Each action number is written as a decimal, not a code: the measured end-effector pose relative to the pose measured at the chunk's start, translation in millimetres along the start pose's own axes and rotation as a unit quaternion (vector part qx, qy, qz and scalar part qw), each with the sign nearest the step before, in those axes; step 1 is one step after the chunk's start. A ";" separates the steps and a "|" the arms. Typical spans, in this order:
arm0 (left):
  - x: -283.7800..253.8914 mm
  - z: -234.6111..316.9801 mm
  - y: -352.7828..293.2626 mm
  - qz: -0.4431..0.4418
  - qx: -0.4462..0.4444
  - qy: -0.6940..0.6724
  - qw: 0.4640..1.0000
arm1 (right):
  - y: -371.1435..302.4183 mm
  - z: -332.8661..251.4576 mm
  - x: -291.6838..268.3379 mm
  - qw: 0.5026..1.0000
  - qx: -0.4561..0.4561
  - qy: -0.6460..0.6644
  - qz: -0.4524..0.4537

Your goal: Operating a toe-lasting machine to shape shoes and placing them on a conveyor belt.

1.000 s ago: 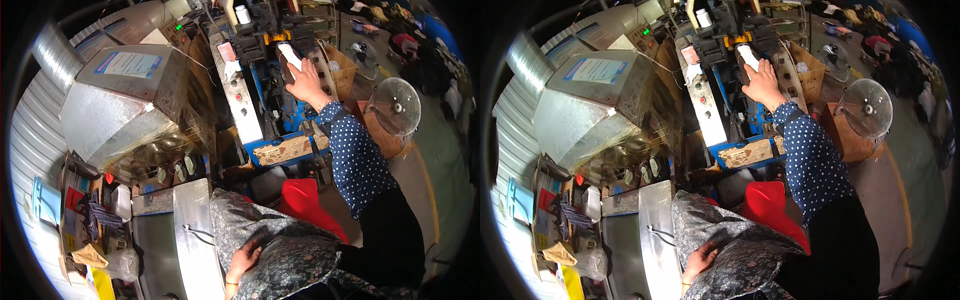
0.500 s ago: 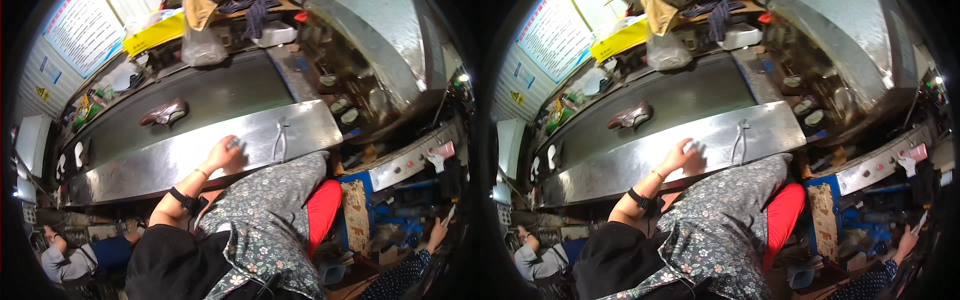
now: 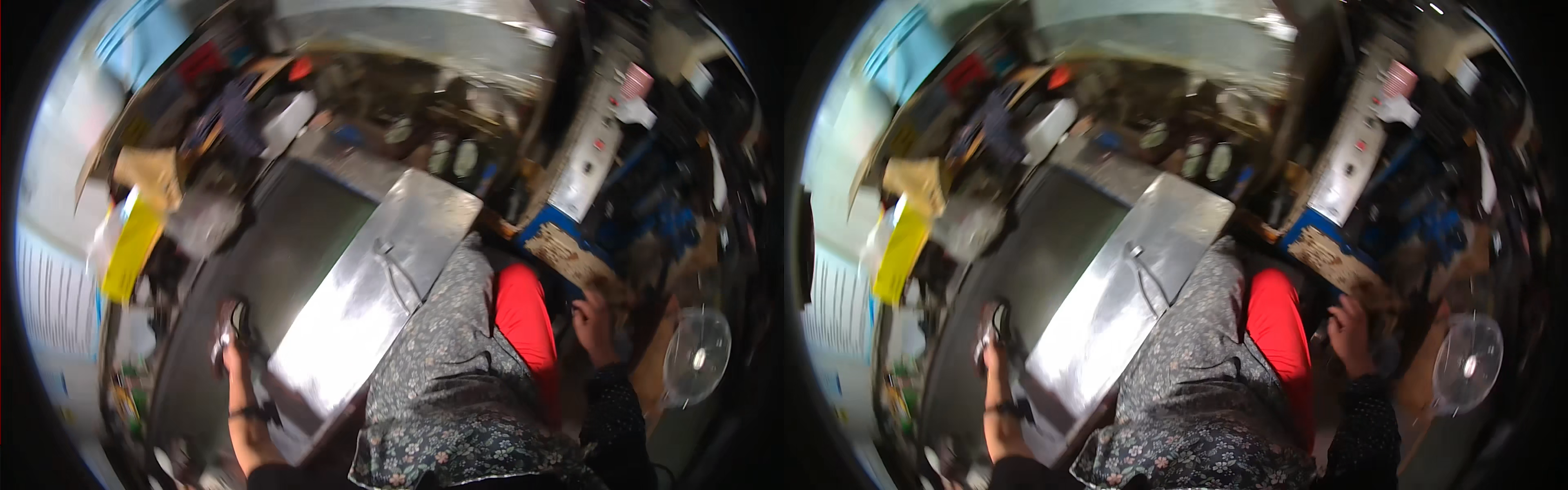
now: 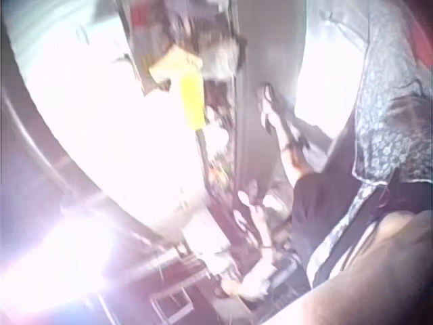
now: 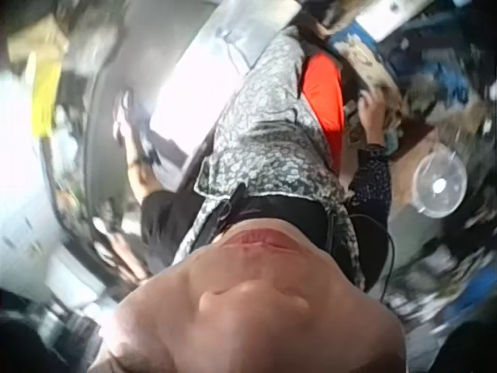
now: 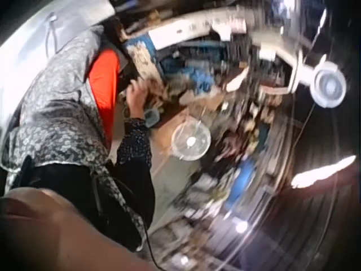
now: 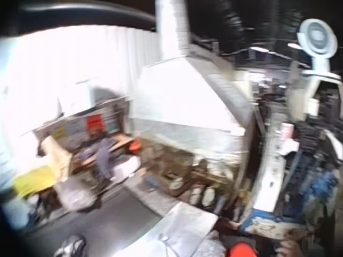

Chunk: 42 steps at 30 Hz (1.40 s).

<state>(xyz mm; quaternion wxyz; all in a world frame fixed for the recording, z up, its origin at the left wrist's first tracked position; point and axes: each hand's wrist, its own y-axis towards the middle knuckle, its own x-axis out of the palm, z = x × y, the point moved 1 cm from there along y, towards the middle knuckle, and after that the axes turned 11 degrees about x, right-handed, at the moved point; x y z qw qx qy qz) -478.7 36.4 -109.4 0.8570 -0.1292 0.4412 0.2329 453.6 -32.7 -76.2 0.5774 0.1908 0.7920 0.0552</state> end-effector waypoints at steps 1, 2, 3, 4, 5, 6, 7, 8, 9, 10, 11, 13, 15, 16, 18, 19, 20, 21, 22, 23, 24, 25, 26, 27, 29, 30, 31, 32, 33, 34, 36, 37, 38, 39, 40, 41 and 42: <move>-8.6 7.7 -1.9 -0.010 -0.049 -0.170 0.984 | -26.2 -1.9 7.6 0.998 0.039 0.032 -0.027; -13.1 17.9 -8.2 0.143 0.106 0.027 0.984 | -48.6 -4.8 12.8 0.993 0.079 0.069 -0.045; -20.7 25.9 -6.5 0.180 0.143 0.220 0.948 | -67.6 -8.2 13.0 0.992 0.096 0.071 -0.033; -22.3 31.1 -11.3 0.251 0.169 0.409 0.861 | -81.1 -9.2 9.5 0.987 0.117 0.098 -0.053; -19.1 33.0 -5.9 0.163 0.147 0.131 0.967 | -90.6 -11.3 6.2 0.979 0.153 0.124 -0.047; -13.2 33.8 -2.7 0.093 0.059 0.021 0.994 | -94.8 -14.6 2.0 0.969 0.194 0.145 -0.046; -5.0 36.7 2.2 0.022 -0.037 0.013 0.999 | -95.6 -17.7 -1.2 0.958 0.227 0.162 -0.058; 1.2 42.9 8.2 0.039 -0.031 0.085 0.995 | -92.7 -22.1 -3.0 0.945 0.264 0.176 -0.079; 11.9 50.2 7.2 0.025 -0.041 0.155 0.987 | -85.8 -25.2 -4.0 0.924 0.320 0.180 -0.107; 16.5 60.7 10.7 0.034 -0.076 0.107 0.991 | -74.9 -32.4 -3.1 0.933 0.274 0.216 -0.083; 23.0 72.1 6.4 0.018 -0.101 -0.077 0.992 | -60.0 -38.9 -2.6 0.936 0.251 0.238 -0.065; 22.6 103.9 -9.2 -0.078 -0.127 -0.367 0.918 | -28.0 -59.6 -2.4 0.947 0.188 0.258 -0.037; 15.8 135.5 -51.3 -0.136 -0.129 -0.570 0.800 | 14.2 -91.3 -3.5 0.953 0.121 0.275 -0.032; 20.4 153.1 -74.3 -0.161 -0.070 -0.592 0.787 | 32.2 -113.8 -5.3 0.950 0.097 0.295 -0.043; 44.5 192.0 -122.7 -0.180 0.058 -0.617 0.764 | 68.5 -168.3 -11.6 0.916 0.027 0.394 -0.075; 64.2 214.1 -145.9 -0.210 0.048 -0.659 0.721 | 85.3 -198.1 -16.3 0.910 -0.021 0.408 -0.076; 81.3 238.0 -167.7 -0.273 0.063 -0.711 0.645 | 96.0 -223.5 -23.9 0.876 -0.038 0.465 -0.124; 98.9 262.8 -190.9 -0.340 0.029 -0.777 0.529 | 106.6 -249.6 -30.8 0.847 -0.089 0.506 -0.135; 114.1 289.7 -214.0 -0.439 0.012 -0.817 0.375 | 113.7 -266.7 -40.5 0.832 -0.124 0.521 -0.148; 127.4 315.6 -233.8 -0.466 -0.018 -0.802 0.374 | 119.1 -277.2 -52.3 0.837 -0.208 0.499 -0.084; 134.1 340.6 -247.9 -0.477 -0.023 -0.778 0.408 | 120.8 -282.4 -62.2 0.850 -0.234 0.466 -0.072; 137.1 364.1 -257.9 -0.473 -0.008 -0.733 0.489 | 117.5 -279.0 -72.5 0.827 -0.213 0.514 -0.082; 137.5 385.0 -261.1 -0.461 0.051 -0.605 0.647 | 113.4 -273.8 -79.9 0.799 -0.202 0.558 -0.097; 137.7 404.0 -257.6 -0.460 0.069 -0.489 0.738 | 104.6 -265.5 -85.6 0.808 -0.157 0.556 -0.116; 149.5 431.7 -252.3 -0.461 -0.018 -0.496 0.736 | 90.0 -255.4 -86.2 0.896 -0.185 0.403 -0.024; 158.5 436.5 -252.6 -0.418 -0.115 -0.575 0.694 | 80.8 -250.8 -82.7 0.924 -0.183 0.333 -0.040; 173.7 440.6 -254.2 -0.440 -0.122 -0.569 0.684 | 73.9 -249.3 -74.8 0.942 -0.159 0.269 -0.121; 189.3 440.2 -254.5 -0.434 -0.139 -0.560 0.691 | 68.4 -247.4 -68.2 0.963 -0.136 0.198 -0.121; 202.8 438.2 -252.8 -0.412 -0.083 -0.537 0.732 | 67.5 -242.1 -64.6 0.959 -0.106 0.249 -0.077; 215.7 436.1 -250.6 -0.401 -0.062 -0.493 0.770 | 67.9 -237.4 -61.1 0.949 -0.072 0.297 -0.074; 223.7 434.4 -235.1 -0.350 0.216 -0.314 0.856 | 70.2 -226.2 -60.2 0.949 -0.062 0.308 -0.031; 223.3 437.1 -228.0 -0.356 0.263 -0.307 0.842 | 70.8 -223.3 -61.2 0.942 -0.078 0.327 0.007; 220.7 444.4 -215.4 -0.401 0.219 -0.350 0.818 | 73.0 -219.6 -62.8 0.936 -0.089 0.339 -0.019; 214.2 452.1 -211.6 -0.413 0.170 -0.466 0.764 | 74.3 -219.4 -64.2 0.935 -0.102 0.338 -0.023; 205.7 463.3 -206.9 -0.420 0.109 -0.572 0.696 | 76.0 -222.2 -64.5 0.933 -0.114 0.341 -0.027; 193.8 473.2 -205.1 -0.442 0.052 -0.647 0.619 | 76.3 -224.4 -67.4 0.947 -0.143 0.287 -0.026; 181.8 484.0 -205.6 -0.463 0.023 -0.732 0.499 | 76.1 -231.1 -67.8 0.943 -0.148 0.298 -0.021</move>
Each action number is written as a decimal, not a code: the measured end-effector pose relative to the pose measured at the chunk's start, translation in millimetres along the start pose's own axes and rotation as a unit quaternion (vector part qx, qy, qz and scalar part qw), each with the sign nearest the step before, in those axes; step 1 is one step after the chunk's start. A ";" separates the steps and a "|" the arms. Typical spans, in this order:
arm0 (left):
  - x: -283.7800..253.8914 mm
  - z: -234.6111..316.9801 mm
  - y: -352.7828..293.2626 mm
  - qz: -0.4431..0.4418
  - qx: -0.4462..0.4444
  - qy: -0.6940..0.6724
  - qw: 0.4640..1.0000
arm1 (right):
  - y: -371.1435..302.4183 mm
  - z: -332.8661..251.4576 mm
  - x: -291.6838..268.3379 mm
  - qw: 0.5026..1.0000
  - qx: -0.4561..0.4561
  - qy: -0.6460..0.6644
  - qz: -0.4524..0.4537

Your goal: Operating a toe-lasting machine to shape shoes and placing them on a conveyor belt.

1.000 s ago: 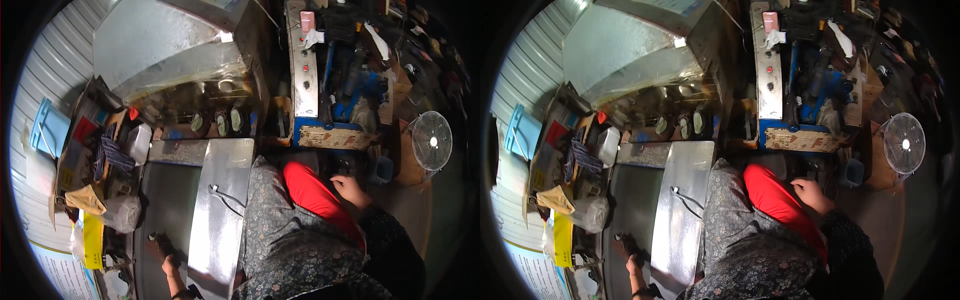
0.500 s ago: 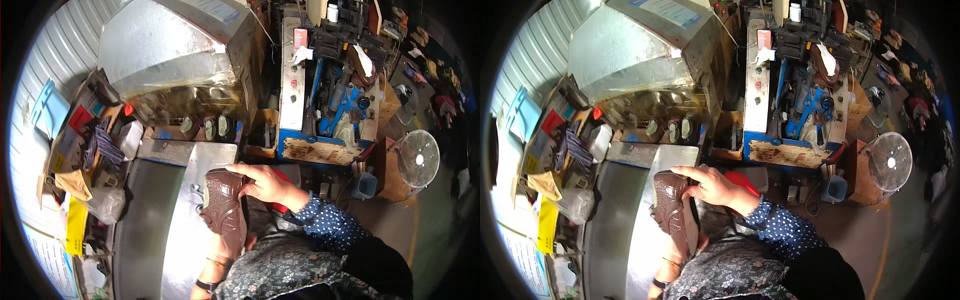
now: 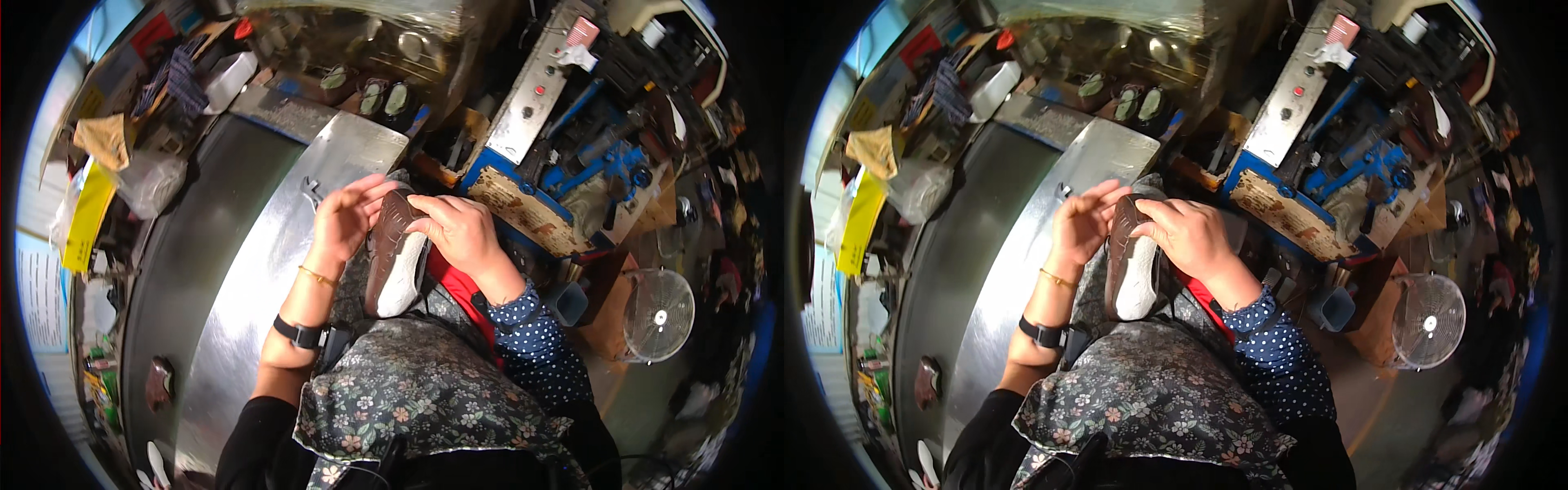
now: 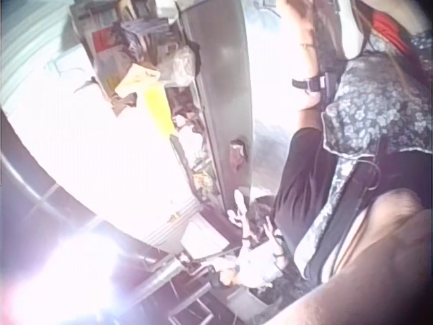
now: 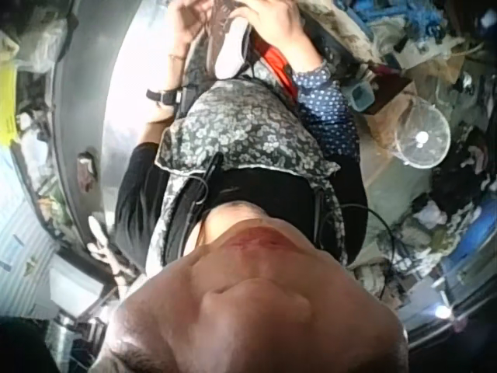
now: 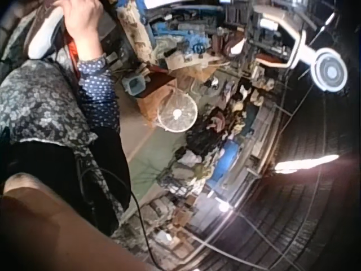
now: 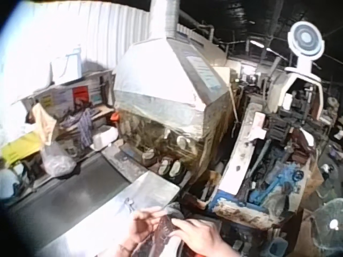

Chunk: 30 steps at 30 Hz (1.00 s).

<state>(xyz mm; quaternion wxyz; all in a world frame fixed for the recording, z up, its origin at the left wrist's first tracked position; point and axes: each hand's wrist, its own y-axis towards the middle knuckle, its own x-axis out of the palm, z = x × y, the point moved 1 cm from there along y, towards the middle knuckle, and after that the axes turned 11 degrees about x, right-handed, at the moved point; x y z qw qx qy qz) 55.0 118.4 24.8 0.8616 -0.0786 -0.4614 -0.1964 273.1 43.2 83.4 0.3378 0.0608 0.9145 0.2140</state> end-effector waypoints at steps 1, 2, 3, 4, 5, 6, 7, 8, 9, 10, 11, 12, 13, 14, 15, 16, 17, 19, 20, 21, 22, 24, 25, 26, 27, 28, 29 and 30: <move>13.6 -1.7 10.1 0.016 0.004 0.142 0.990 | 4.8 -4.9 3.9 1.000 -0.013 0.011 0.004; 26.3 -5.2 12.3 -0.004 0.023 0.259 0.966 | 8.6 -10.4 8.9 1.000 -0.014 0.015 0.001; 34.3 -6.6 15.0 0.024 -0.029 0.282 0.959 | 10.7 -15.4 13.6 1.000 -0.011 0.012 -0.006; 40.8 -13.6 14.7 0.027 -0.066 0.282 0.957 | 11.6 -19.5 17.2 1.000 -0.013 0.010 -0.025; 40.8 -15.9 12.5 0.075 -0.095 0.283 0.951 | 11.3 -22.2 19.6 0.999 0.001 0.000 -0.048; 37.6 -18.1 13.3 0.087 -0.101 0.314 0.940 | 13.2 -20.4 18.4 0.997 0.026 -0.014 -0.065; 34.0 -24.9 9.4 0.103 -0.094 0.342 0.929 | 11.8 -20.8 19.8 0.998 0.038 0.002 -0.056; 27.7 -30.2 4.8 0.122 -0.093 0.369 0.917 | 13.6 -17.3 19.6 0.996 0.027 0.003 -0.089; 18.9 -30.5 8.1 0.041 -0.082 0.432 0.897 | 13.5 -12.1 17.6 0.992 0.045 -0.001 -0.122; 11.4 -32.3 8.9 -0.031 -0.025 0.419 0.907 | 13.4 -7.0 17.0 0.989 0.047 0.004 -0.141; 4.3 -33.5 12.8 -0.100 0.016 0.432 0.896 | 18.4 0.6 19.0 0.984 0.052 -0.006 -0.168; -3.1 -35.5 13.2 -0.104 0.012 0.418 0.903 | 19.4 5.9 23.1 0.979 0.089 -0.019 -0.182; -9.6 -36.5 16.2 -0.108 0.007 0.403 0.909 | 22.4 11.5 28.3 0.979 0.090 -0.012 -0.183; -16.6 -42.4 11.9 0.056 -0.162 0.329 0.929 | 21.2 13.6 33.6 0.983 0.070 0.007 -0.172; -20.7 -41.0 11.7 0.112 -0.185 0.193 0.957 | 15.9 12.4 42.9 0.991 0.063 0.053 -0.103; -21.5 -40.8 9.4 0.106 -0.103 0.302 0.942 | 10.9 11.0 55.3 0.993 0.087 0.053 -0.053; -19.9 -37.7 3.3 0.067 0.016 0.398 0.915 | -6.4 7.4 62.7 0.971 0.198 0.115 -0.069; -12.3 -31.6 -6.4 -0.038 0.215 0.586 0.780 | -44.0 -3.7 74.1 0.962 0.227 0.150 -0.031; -9.3 -28.6 -11.3 -0.102 0.202 0.634 0.739 | -61.4 -6.7 75.9 0.977 0.187 0.102 0.000; -7.1 -27.4 -11.4 -0.116 0.169 0.610 0.766 | -74.8 -1.7 74.1 0.952 0.281 0.104 -0.063; -5.6 -26.0 -12.9 -0.114 0.097 0.593 0.791 | -82.8 5.7 74.6 0.940 0.315 0.114 -0.061; -4.8 -17.7 -6.5 -0.086 0.024 0.546 0.833 | -78.6 34.7 69.7 0.897 0.346 0.248 -0.118; -5.2 -14.2 -6.6 -0.041 -0.031 0.452 0.891 | -74.9 44.9 70.8 0.919 0.308 0.231 -0.088; -4.9 -11.1 -5.1 -0.016 -0.026 0.327 0.945 | -73.5 53.0 73.1 0.891 0.288 0.342 -0.081; -5.6 -9.6 -11.2 0.014 -0.046 0.336 0.941 | -72.9 60.5 77.7 0.862 0.343 0.363 -0.089; -6.8 -9.4 -16.2 0.030 -0.075 0.365 0.928 | -74.1 63.2 83.1 0.835 0.351 0.416 -0.082; -7.6 -11.2 -24.1 0.044 -0.073 0.388 0.918 | -76.7 65.1 90.0 0.782 0.454 0.410 -0.122; -10.2 -13.4 -33.3 0.080 -0.101 0.425 0.896 | -83.6 61.6 97.4 0.692 0.554 0.455 -0.081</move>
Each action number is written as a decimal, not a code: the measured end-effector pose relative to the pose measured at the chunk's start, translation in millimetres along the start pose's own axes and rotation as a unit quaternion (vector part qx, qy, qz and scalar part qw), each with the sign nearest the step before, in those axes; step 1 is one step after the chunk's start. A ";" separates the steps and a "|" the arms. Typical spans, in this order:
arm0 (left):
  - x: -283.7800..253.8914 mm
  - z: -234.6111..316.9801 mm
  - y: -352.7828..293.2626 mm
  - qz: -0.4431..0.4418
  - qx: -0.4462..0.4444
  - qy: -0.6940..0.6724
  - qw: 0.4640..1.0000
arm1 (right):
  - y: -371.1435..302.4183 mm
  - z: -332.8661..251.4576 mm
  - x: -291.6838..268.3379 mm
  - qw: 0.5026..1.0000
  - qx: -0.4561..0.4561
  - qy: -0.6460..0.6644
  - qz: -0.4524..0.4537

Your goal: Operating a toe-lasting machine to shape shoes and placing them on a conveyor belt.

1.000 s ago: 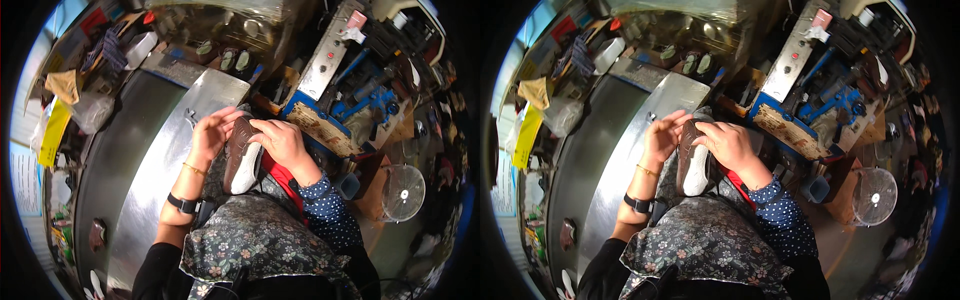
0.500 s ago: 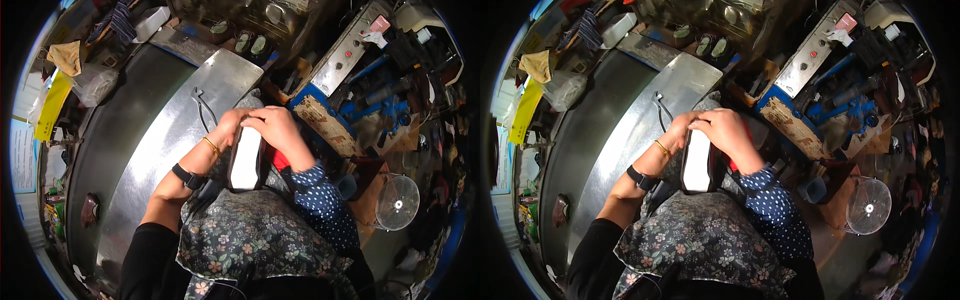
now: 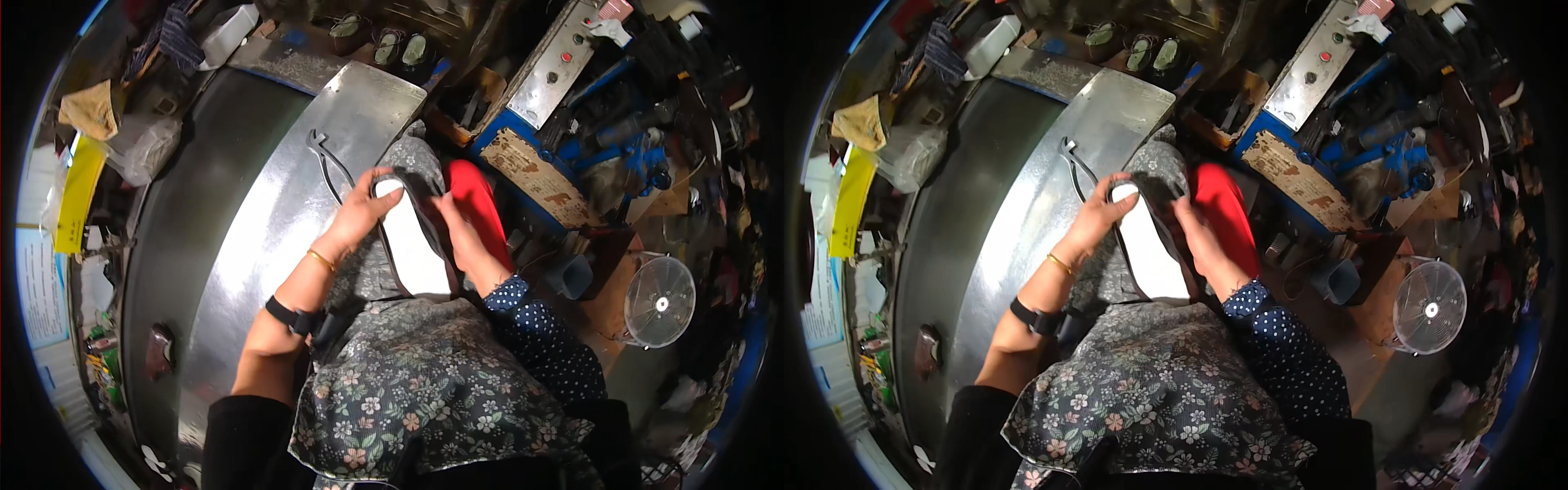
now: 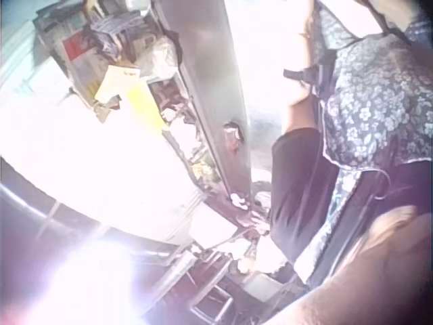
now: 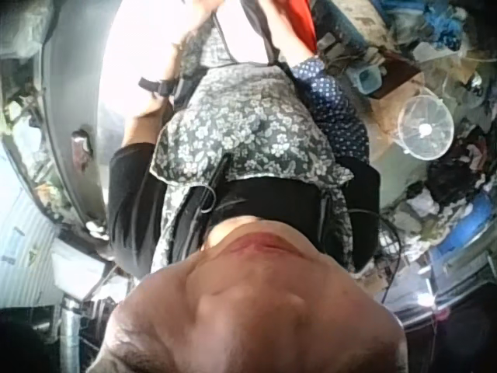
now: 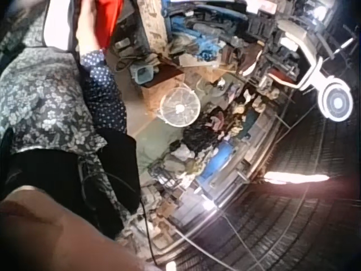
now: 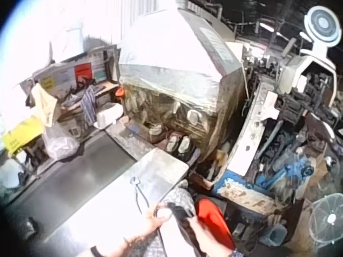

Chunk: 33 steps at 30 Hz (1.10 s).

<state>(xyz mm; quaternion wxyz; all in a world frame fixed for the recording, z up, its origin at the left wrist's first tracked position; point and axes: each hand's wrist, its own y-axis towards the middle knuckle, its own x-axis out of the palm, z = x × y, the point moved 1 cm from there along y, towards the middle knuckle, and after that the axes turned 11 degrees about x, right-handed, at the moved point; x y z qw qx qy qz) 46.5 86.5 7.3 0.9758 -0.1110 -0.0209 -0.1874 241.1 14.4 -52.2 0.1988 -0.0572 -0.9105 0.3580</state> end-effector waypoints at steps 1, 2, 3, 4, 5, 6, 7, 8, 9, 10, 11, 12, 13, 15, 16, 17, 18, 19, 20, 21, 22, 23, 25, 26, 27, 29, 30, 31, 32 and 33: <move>2.3 -5.9 -5.8 -0.015 0.018 0.001 1.000 | -2.1 7.3 5.7 0.994 0.023 -0.106 0.023; 4.0 -12.0 -9.5 -0.020 0.016 -0.025 0.999 | -4.9 12.8 11.2 0.973 0.085 -0.208 0.061; 4.6 -18.0 -11.0 -0.009 0.036 -0.041 0.998 | -9.4 14.8 17.2 0.957 0.029 -0.279 0.076; 5.4 -22.8 -10.4 -0.011 0.060 -0.068 0.996 | -13.3 11.2 22.1 0.917 -0.051 -0.386 0.087; 5.0 -28.0 -8.4 -0.006 0.037 -0.037 0.999 | -16.9 7.2 28.8 0.864 -0.127 -0.480 0.088; 4.8 -31.1 -4.2 -0.007 0.043 -0.020 0.999 | -19.2 -0.6 33.7 0.789 -0.185 -0.576 0.112; 3.0 -32.6 0.9 -0.004 0.065 -0.007 0.998 | -19.0 -8.0 41.1 0.709 -0.226 -0.651 0.148; 1.6 -33.7 5.6 -0.008 0.057 0.009 0.998 | -18.6 -16.0 44.8 0.706 -0.225 -0.655 0.151; -0.6 -32.8 10.2 -0.009 0.060 0.024 0.998 | -18.1 -22.8 46.5 0.702 -0.194 -0.668 0.151; -3.1 -31.1 13.0 -0.019 0.066 0.041 0.997 | -20.1 -26.4 46.7 0.705 -0.191 -0.667 0.144; -4.5 -28.4 16.3 -0.027 0.069 0.004 0.997 | -20.8 -29.7 45.1 0.724 -0.175 -0.656 0.119; -6.8 -26.3 16.9 -0.045 0.037 0.036 0.998 | -24.8 -26.9 40.9 0.764 -0.122 -0.625 0.101; -6.5 -24.1 16.8 -0.072 0.019 0.065 0.995 | -29.1 -23.3 35.3 0.805 -0.092 -0.579 0.085; -4.4 -20.5 13.4 -0.088 0.024 0.042 0.995 | -39.1 -7.9 25.0 0.893 -0.041 -0.449 -0.007; -2.8 -19.7 10.5 -0.097 0.006 0.007 0.995 | -43.2 -1.5 20.2 0.919 -0.035 -0.390 -0.055; 1.0 -19.7 6.8 -0.086 -0.004 -0.183 0.979 | -42.1 3.2 20.1 0.941 -0.078 -0.322 -0.070; 4.5 -20.7 1.3 -0.026 -0.039 -0.352 0.935 | -40.7 7.6 21.0 0.960 -0.054 -0.269 -0.063; 5.6 -21.0 -2.4 0.045 -0.014 -0.368 0.929 | -37.3 10.1 25.9 0.965 -0.083 -0.238 -0.069; 10.7 -23.4 -8.7 0.090 -0.029 -0.332 0.938 | -33.1 11.9 32.1 0.971 -0.079 -0.218 -0.060; 7.5 -21.8 -11.7 0.153 -0.013 -0.111 0.982 | -26.5 9.7 40.2 0.973 -0.110 -0.192 -0.067; 7.5 -20.6 -16.3 0.184 -0.031 0.131 0.974 | -25.7 11.6 47.0 0.966 -0.133 -0.220 -0.038; 4.2 -13.9 -13.7 0.171 0.049 0.307 0.935 | -21.9 12.6 55.1 0.964 -0.082 -0.250 -0.022; -0.9 -3.7 -9.3 0.022 0.024 0.609 0.793 | -21.2 18.0 67.8 0.948 -0.067 -0.311 0.016; -5.2 2.7 -8.0 0.008 0.052 0.641 0.766 | -22.3 21.8 71.4 0.926 -0.065 -0.369 0.038; -9.3 10.0 -6.3 -0.001 0.082 0.628 0.774 | -24.0 24.9 72.4 0.941 -0.088 -0.324 0.028; -16.3 18.3 -17.7 -0.060 0.090 0.623 0.775 | -26.3 30.9 68.5 0.954 -0.123 -0.272 -0.018; -17.3 19.4 -24.0 -0.074 0.131 0.615 0.774 | -24.2 31.3 63.4 0.959 -0.153 -0.235 -0.041; -16.8 14.8 -39.3 -0.145 0.140 0.622 0.757 | -24.2 34.4 57.1 0.955 -0.163 -0.244 -0.042; -14.3 5.9 -60.8 -0.176 0.103 0.571 0.795 | -21.0 34.2 49.7 0.952 -0.172 -0.245 -0.064; -10.9 -8.0 -80.2 -0.132 -0.049 0.458 0.878 | -19.2 34.4 43.7 0.938 -0.217 -0.260 -0.071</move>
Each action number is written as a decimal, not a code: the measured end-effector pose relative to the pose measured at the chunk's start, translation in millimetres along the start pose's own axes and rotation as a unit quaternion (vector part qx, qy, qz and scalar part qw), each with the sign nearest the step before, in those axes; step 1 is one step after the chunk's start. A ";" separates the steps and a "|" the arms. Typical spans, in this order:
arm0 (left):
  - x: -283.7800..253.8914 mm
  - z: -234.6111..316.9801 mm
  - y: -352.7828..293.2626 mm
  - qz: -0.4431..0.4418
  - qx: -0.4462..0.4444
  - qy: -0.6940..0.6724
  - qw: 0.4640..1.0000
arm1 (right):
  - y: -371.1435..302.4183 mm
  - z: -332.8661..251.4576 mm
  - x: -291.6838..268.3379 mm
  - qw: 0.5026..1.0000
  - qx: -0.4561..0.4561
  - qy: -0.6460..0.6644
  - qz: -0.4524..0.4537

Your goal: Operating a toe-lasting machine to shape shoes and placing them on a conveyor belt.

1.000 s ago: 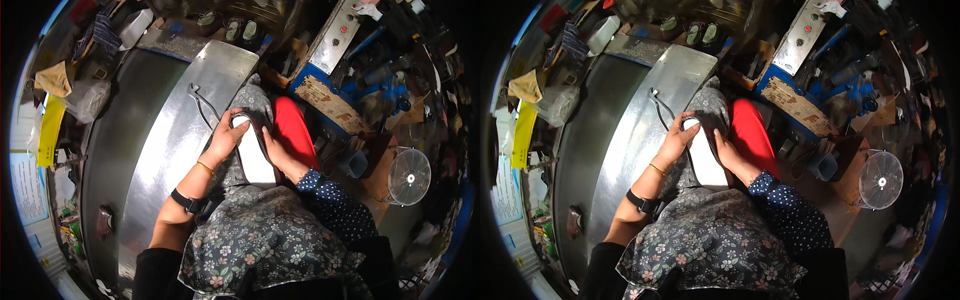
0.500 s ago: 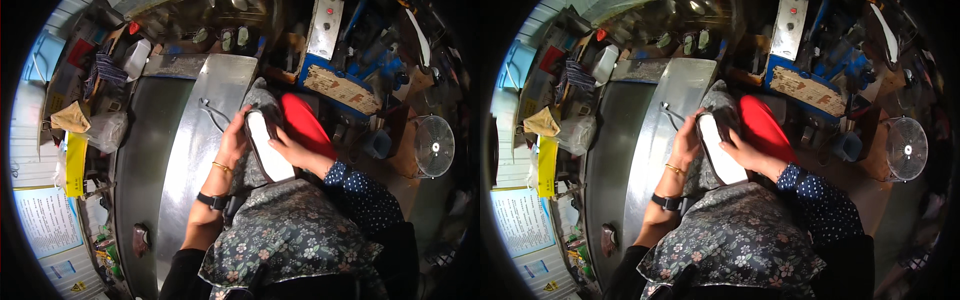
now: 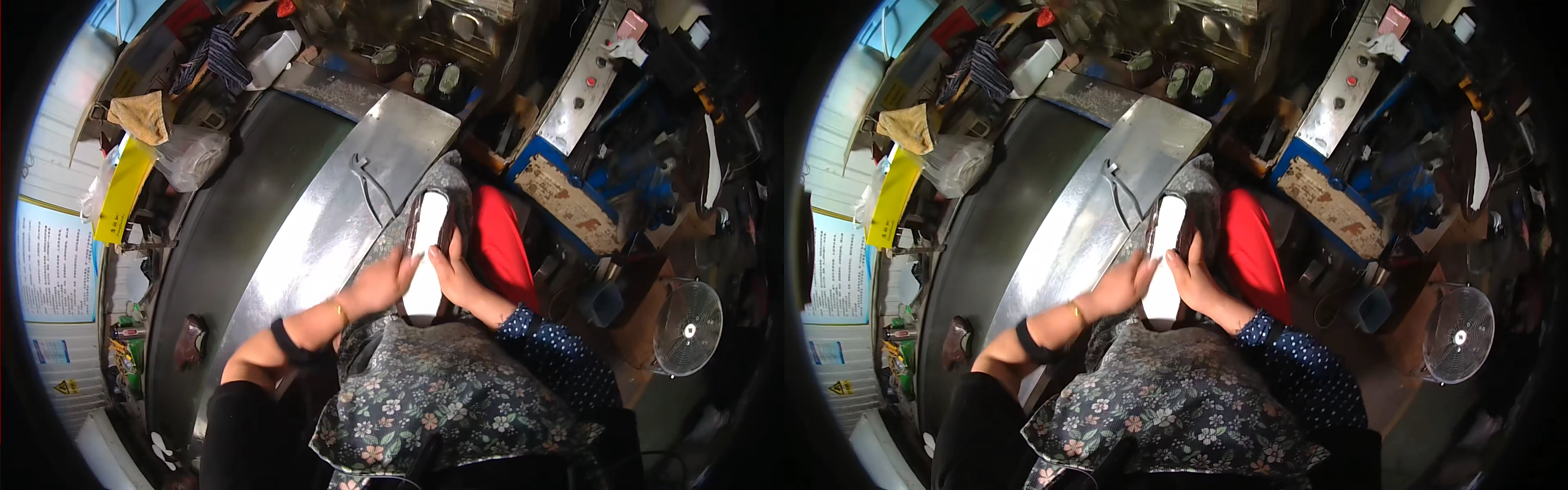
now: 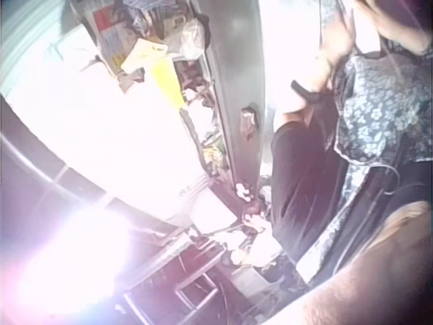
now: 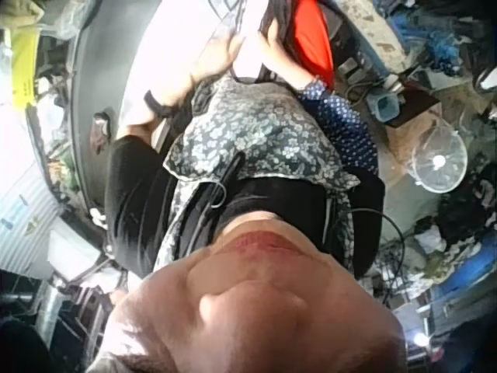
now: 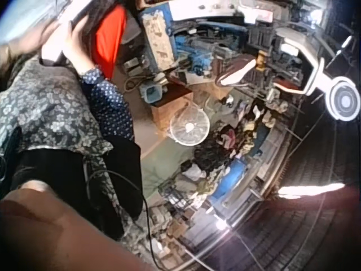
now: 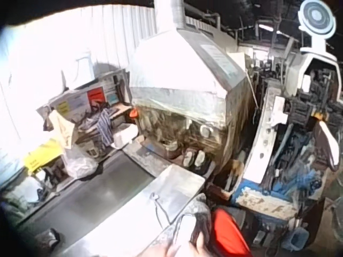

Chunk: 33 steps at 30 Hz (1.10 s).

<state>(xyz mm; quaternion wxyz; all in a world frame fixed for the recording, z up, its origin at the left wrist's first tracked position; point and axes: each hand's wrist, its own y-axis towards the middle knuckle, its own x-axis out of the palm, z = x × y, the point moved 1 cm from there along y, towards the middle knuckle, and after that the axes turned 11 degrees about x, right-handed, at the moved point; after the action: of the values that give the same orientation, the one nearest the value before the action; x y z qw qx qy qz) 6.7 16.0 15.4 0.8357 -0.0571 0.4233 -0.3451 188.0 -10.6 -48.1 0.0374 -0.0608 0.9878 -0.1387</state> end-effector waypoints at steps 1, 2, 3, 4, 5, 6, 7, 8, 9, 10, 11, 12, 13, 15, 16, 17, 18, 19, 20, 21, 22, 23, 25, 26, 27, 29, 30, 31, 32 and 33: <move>18.6 -3.0 -14.4 0.022 0.007 -0.129 0.991 | 2.0 3.6 -6.2 1.000 0.008 -0.011 0.008; 38.7 -3.2 -20.9 0.046 0.074 -0.310 0.947 | 4.1 5.3 -11.2 1.000 -0.004 -0.008 -0.009; 56.3 -5.3 -23.0 0.064 0.075 -0.437 0.894 | 6.5 5.9 -17.9 1.000 0.009 0.001 -0.022; 67.2 -9.9 -20.0 0.049 0.054 -0.468 0.881 | 8.4 4.0 -25.8 0.999 -0.002 0.011 -0.035; 74.1 -12.0 -17.5 0.057 0.056 -0.497 0.864 | 10.9 0.7 -36.0 0.996 0.060 -0.042 -0.053; 75.1 -14.9 -17.8 0.066 0.046 -0.507 0.858 | 14.4 -6.7 -50.1 0.989 0.096 -0.094 -0.062; 69.1 -16.3 -14.1 0.093 0.076 -0.518 0.847 | 15.7 -15.8 -70.1 0.977 0.144 -0.140 -0.068; 59.8 -20.3 -16.5 0.061 0.024 -0.625 0.778 | 16.7 -30.7 -96.4 0.985 0.080 -0.130 -0.083; 45.6 -25.3 -19.2 0.031 -0.050 -0.712 0.700 | 18.0 -48.5 -129.5 0.975 0.059 -0.204 -0.070; 31.8 -28.9 -30.7 0.092 -0.071 -0.725 0.679 | 14.8 -70.7 -167.8 0.973 -0.009 -0.228 -0.023; 11.5 -37.2 -43.6 0.123 -0.092 -0.703 0.695 | 7.5 -93.4 -208.9 0.965 -0.049 -0.256 0.023; -4.1 -44.3 -51.3 0.141 -0.053 -0.695 0.703 | 1.7 -118.1 -252.5 0.944 -0.077 -0.307 0.093; -21.6 -57.0 -57.5 0.201 0.001 -0.568 0.798 | -5.0 -141.9 -295.5 0.915 -0.081 -0.359 0.163; -33.5 -79.2 -66.5 0.315 0.129 -0.220 0.914 | -33.2 -181.4 -376.6 0.806 -0.200 -0.444 0.336; -29.9 -93.6 -73.7 0.261 0.012 -0.086 0.961 | -45.6 -197.0 -410.0 0.663 -0.218 -0.557 0.449; -25.2 -106.4 -78.7 0.211 -0.078 0.061 0.972 | -56.8 -210.7 -443.0 0.595 -0.136 -0.612 0.503; -10.9 -114.0 -84.3 0.141 -0.071 0.181 0.971 | -71.8 -211.4 -462.4 0.505 -0.061 -0.631 0.586; -1.6 -120.4 -83.1 0.071 -0.062 0.300 0.949 | -78.6 -208.0 -476.3 0.499 0.021 -0.588 0.635; 12.6 -123.6 -86.3 0.017 -0.079 0.335 0.939 | -83.5 -203.8 -485.3 0.585 0.052 -0.502 0.634; 20.2 -122.8 -82.6 0.041 -0.057 0.290 0.954 | -85.1 -199.4 -493.3 0.662 0.108 -0.407 0.620; 24.9 -119.3 -80.9 0.106 -0.006 0.305 0.946 | -88.9 -194.4 -495.7 0.707 0.088 -0.343 0.612; 28.5 -114.0 -77.1 0.125 -0.018 0.310 0.942 | -88.6 -189.6 -493.6 0.676 0.059 -0.378 0.629; 22.3 -95.0 -64.5 0.288 0.089 0.160 0.940 | -88.0 -181.0 -481.8 0.628 -0.005 -0.432 0.647; 17.7 -82.3 -55.9 0.320 0.106 0.088 0.937 | -87.6 -175.7 -471.0 0.615 -0.014 -0.451 0.647; 13.9 -68.7 -43.8 0.313 0.082 -0.018 0.946 | -88.3 -170.9 -454.4 0.600 -0.071 -0.465 0.648; 7.6 -33.5 -22.0 0.256 0.142 -0.172 0.940 | -87.3 -156.6 -408.8 0.644 -0.141 -0.423 0.621; 6.7 -12.5 -11.9 0.236 0.171 -0.210 0.933 | -83.8 -148.4 -377.8 0.683 -0.168 -0.391 0.594; 6.6 10.6 2.2 0.224 0.185 -0.280 0.915 | -79.9 -139.7 -340.2 0.716 -0.205 -0.352 0.566; 2.1 31.0 14.9 0.182 0.216 -0.293 0.913 | -75.7 -132.9 -298.5 0.769 -0.261 -0.296 0.503; 1.9 53.0 28.4 0.184 0.259 -0.374 0.871 | -72.3 -126.0 -254.3 0.819 -0.300 -0.210 0.441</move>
<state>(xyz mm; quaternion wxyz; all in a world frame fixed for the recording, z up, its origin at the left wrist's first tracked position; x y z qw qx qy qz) 62.0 26.0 36.7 0.9648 0.1155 -0.0227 -0.2351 436.2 -12.4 107.4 0.2808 0.3454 0.8699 0.2122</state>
